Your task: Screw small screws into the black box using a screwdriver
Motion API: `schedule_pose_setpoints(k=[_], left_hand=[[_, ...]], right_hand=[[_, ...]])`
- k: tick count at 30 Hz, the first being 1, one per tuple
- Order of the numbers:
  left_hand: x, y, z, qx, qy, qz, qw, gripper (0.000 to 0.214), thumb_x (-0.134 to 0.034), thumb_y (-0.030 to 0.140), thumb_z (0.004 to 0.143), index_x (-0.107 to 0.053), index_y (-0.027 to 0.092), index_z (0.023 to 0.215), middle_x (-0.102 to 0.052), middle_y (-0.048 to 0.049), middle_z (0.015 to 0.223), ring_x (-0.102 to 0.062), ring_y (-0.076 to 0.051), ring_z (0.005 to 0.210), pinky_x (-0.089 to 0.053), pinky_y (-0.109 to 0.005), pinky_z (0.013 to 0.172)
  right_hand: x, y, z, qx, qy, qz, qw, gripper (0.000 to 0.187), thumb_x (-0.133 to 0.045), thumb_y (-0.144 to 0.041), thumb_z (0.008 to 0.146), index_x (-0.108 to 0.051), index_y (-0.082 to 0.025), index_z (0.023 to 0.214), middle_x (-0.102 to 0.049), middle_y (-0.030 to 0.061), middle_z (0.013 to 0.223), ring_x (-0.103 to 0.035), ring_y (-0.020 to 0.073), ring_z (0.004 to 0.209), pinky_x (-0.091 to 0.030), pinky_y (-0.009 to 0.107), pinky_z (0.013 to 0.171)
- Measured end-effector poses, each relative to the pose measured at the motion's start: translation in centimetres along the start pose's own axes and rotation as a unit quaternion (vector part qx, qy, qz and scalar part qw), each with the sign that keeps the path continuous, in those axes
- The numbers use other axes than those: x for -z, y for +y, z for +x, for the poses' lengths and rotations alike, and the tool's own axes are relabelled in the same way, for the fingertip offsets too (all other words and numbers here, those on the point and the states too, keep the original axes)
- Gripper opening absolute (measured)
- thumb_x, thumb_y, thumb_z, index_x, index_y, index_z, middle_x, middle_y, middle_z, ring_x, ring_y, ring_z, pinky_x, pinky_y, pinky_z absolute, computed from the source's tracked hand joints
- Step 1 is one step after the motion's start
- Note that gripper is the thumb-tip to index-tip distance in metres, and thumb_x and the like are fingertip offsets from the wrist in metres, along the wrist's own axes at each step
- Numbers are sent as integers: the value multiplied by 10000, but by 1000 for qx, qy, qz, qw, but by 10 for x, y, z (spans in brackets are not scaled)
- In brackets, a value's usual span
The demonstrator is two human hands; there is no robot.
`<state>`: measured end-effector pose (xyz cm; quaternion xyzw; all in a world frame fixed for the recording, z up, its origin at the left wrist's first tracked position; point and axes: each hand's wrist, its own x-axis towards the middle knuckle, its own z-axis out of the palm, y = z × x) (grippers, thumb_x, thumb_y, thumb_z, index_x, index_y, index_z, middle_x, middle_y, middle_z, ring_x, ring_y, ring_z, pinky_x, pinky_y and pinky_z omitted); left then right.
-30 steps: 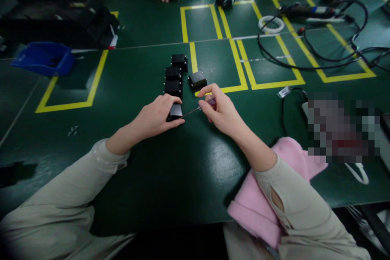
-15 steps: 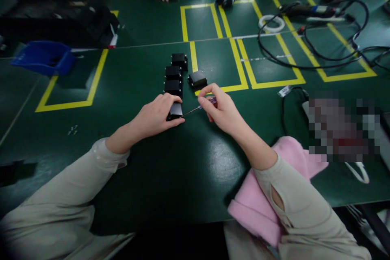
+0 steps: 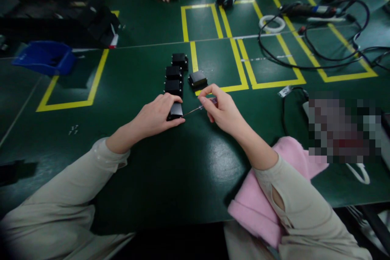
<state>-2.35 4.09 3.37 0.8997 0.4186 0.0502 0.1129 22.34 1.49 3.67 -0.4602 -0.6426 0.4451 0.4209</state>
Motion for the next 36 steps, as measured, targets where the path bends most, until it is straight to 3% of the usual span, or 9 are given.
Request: schedule_pose_setpoints(k=[5,10,29,36], left_hand=[[1,1,0,4,-5,1,1000,514,-626,506,963,-467,193,1338,-597,-127,1287,-587,-288,1119,-533,-397,861],[2,1,0,5,-8,1,1000,516,-634,503,961,-471,183,1333,-596,-127,1295,-586,-293,1136,-533,-415,888],[2,1,0,8,-12,0,1000,525,-638,497,963,-471,181,1348,-592,-122,1305,-590,-290,1132,-540,-397,852],[5,4,-1,-3,-5,4,1000,517,-633,478,978,-477,156,1350,-589,-121,1283,-595,-292,1125,-549,-401,835]], right_hand=[[0,0,0,11,-2,19,1000,145,-630,-323,969,-519,-247,1025,-496,-109,542,-495,92,419,-371,249,453],[0,1,1,-9,-1,1,1000,168,-598,-385,989,-532,-239,940,-435,-116,465,-474,93,377,-331,244,410],[0,1,0,5,-3,22,1000,158,-631,-345,973,-517,-247,1023,-503,-107,547,-495,93,414,-370,249,447],[1,-6,0,-24,-7,3,1000,112,-575,-320,987,-531,-220,961,-435,-119,484,-478,85,385,-325,230,419]])
